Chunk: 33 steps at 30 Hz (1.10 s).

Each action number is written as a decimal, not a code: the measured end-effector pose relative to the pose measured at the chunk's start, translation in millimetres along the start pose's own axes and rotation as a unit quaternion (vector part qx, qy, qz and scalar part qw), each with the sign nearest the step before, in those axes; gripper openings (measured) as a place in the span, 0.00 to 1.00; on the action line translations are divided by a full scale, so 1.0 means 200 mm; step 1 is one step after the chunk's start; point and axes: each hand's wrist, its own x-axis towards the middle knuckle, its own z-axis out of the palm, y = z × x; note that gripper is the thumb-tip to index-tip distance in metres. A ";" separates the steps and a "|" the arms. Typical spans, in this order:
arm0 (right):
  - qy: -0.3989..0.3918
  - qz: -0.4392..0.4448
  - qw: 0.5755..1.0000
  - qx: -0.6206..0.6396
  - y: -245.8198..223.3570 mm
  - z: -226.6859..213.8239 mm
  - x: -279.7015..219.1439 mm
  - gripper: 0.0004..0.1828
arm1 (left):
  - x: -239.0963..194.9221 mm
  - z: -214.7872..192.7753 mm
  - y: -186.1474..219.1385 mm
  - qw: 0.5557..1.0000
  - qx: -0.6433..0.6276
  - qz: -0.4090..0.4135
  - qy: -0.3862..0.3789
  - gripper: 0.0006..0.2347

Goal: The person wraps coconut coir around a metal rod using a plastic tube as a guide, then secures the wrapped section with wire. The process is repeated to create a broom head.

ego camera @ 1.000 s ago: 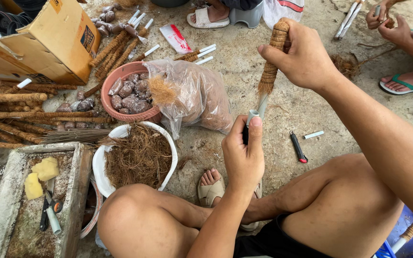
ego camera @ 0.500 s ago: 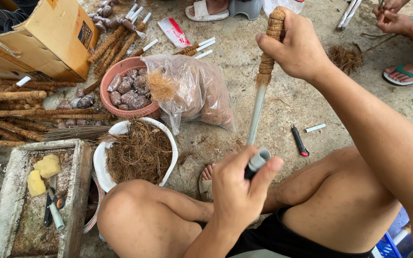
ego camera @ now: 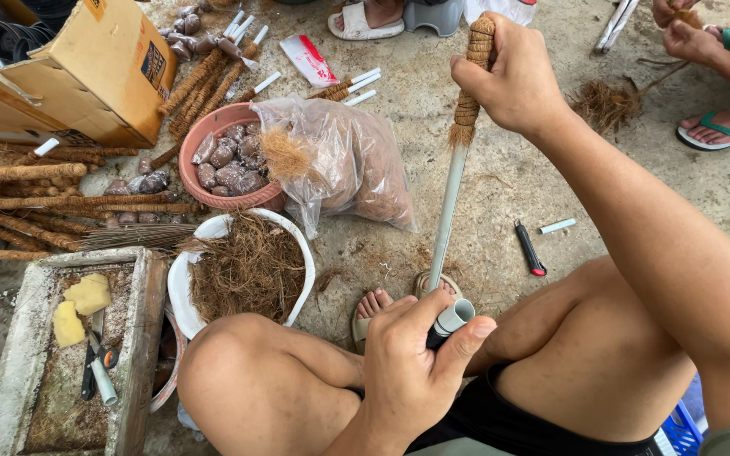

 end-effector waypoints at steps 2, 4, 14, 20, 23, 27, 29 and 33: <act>-0.002 0.008 1.000 0.006 0.00 0.00 0.00 0.12 | 0.01 0.01 -0.01 1.000 0.003 0.003 0.001 0.18; -0.009 0.021 1.000 0.006 -0.02 0.00 0.00 0.12 | 0.02 0.02 -0.02 1.000 -0.002 0.010 0.006 0.17; 0.026 0.150 0.968 0.202 -0.26 -0.16 -0.33 0.15 | 0.00 0.05 -0.07 0.989 -0.115 -0.045 0.077 0.11; -0.206 0.082 0.914 0.339 -0.44 0.01 -0.64 0.23 | 0.08 0.16 -0.18 0.994 -0.013 -0.021 0.108 0.22; -0.199 0.100 0.923 0.315 -0.47 0.15 -0.74 0.22 | 0.11 0.19 -0.25 0.987 0.082 0.018 0.140 0.27; -0.193 0.138 0.921 0.310 -0.44 0.24 -0.76 0.15 | 0.15 0.18 -0.25 0.981 0.145 0.019 0.131 0.32; -0.188 0.220 0.903 0.316 -0.43 0.24 -0.77 0.13 | 0.19 0.14 -0.24 0.986 0.137 0.001 0.091 0.34; -0.123 0.122 0.922 0.348 -0.41 0.21 -0.75 0.10 | 0.28 0.00 -0.30 0.985 0.074 -0.157 -0.022 0.28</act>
